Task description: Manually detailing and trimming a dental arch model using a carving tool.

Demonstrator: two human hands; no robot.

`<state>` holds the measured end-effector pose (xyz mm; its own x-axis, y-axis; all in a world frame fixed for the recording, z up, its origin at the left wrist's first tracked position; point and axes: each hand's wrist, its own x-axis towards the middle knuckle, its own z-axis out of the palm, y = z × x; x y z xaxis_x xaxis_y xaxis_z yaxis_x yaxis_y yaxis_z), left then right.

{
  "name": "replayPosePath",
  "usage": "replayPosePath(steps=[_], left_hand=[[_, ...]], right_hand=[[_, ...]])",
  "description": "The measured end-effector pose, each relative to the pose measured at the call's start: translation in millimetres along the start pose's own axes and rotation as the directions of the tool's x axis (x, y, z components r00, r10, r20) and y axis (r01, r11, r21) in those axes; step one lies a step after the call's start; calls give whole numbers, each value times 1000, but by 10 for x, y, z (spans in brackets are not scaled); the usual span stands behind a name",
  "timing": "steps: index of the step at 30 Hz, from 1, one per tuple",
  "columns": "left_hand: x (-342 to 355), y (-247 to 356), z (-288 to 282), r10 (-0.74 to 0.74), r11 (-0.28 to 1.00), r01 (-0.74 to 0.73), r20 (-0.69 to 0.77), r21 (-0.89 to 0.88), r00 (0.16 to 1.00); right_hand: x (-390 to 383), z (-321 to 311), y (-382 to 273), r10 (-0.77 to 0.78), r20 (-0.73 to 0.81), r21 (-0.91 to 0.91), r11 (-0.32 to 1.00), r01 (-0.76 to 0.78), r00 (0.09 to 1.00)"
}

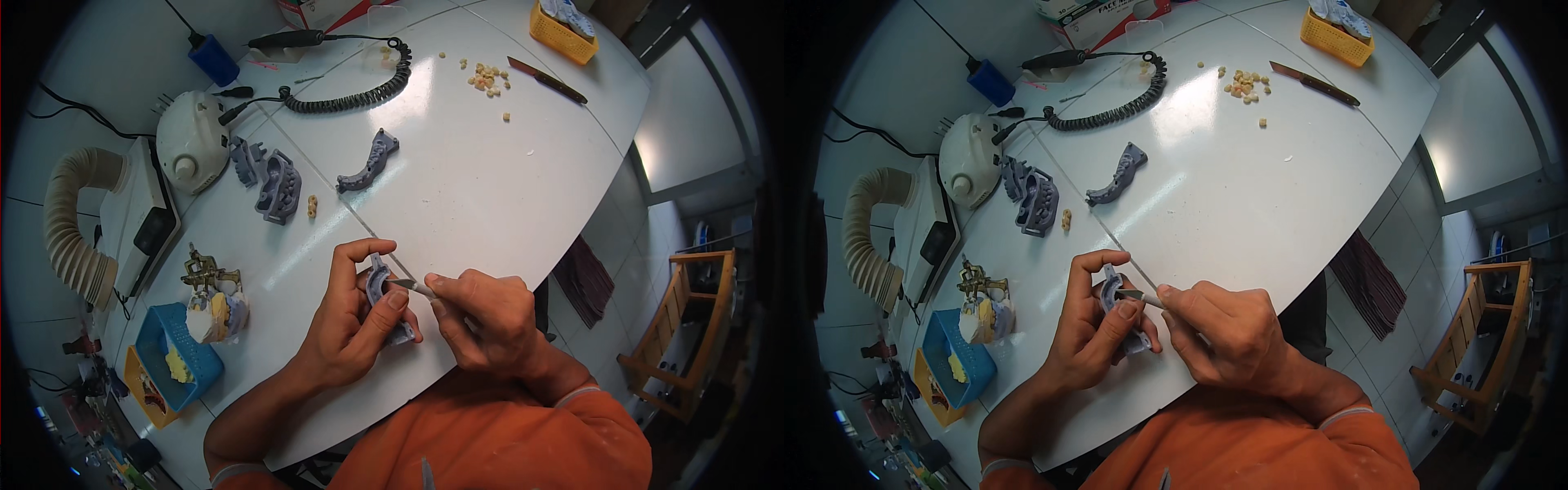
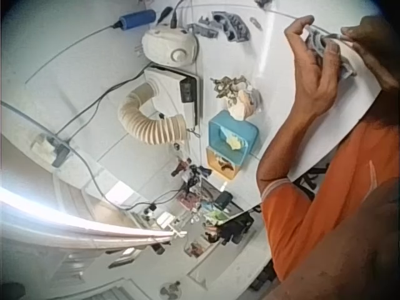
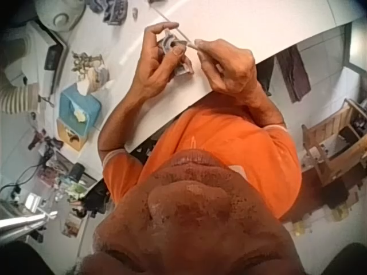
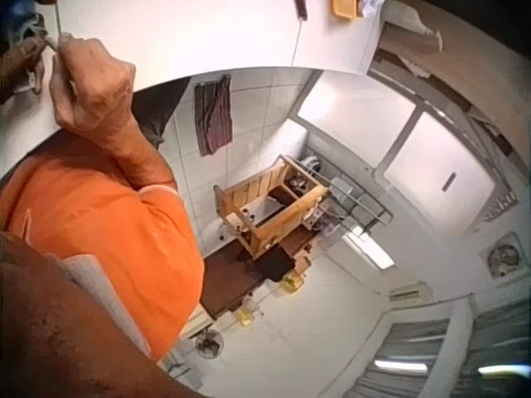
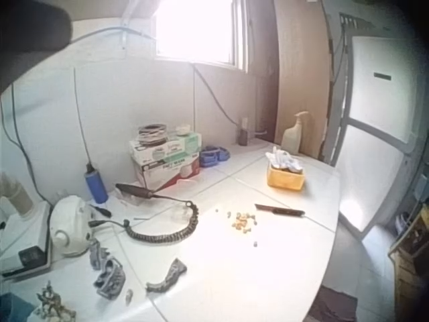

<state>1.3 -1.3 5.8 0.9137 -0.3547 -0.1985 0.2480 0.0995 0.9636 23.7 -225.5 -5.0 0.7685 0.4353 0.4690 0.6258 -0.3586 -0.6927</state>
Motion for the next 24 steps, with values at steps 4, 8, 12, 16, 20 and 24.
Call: replayPosePath(steps=[4,8,12,16,20,24], left_hand=[[6,-109,-22,82,997,-82,8,11,997],[-22,-45,2,58,997,-57,-9,59,998],[-23,-74,-36,93,980,-94,14,173,996],[-43,-69,21,57,995,-51,-61,91,996],[-44,-61,27,53,994,-46,-70,99,996],[-39,-50,18,53,992,-46,-55,120,997]], right_hand=[[16,-68,-1,30,-22,-21,999,-31,999],[0,-39,10,26,-28,-25,999,-27,999],[-11,14,-6,17,18,-32,999,-16,1000],[-36,75,26,5,7,-28,1000,-5,1000],[-24,76,12,9,14,-30,1000,-8,1000],[-26,88,24,2,4,-35,999,-2,1000]])
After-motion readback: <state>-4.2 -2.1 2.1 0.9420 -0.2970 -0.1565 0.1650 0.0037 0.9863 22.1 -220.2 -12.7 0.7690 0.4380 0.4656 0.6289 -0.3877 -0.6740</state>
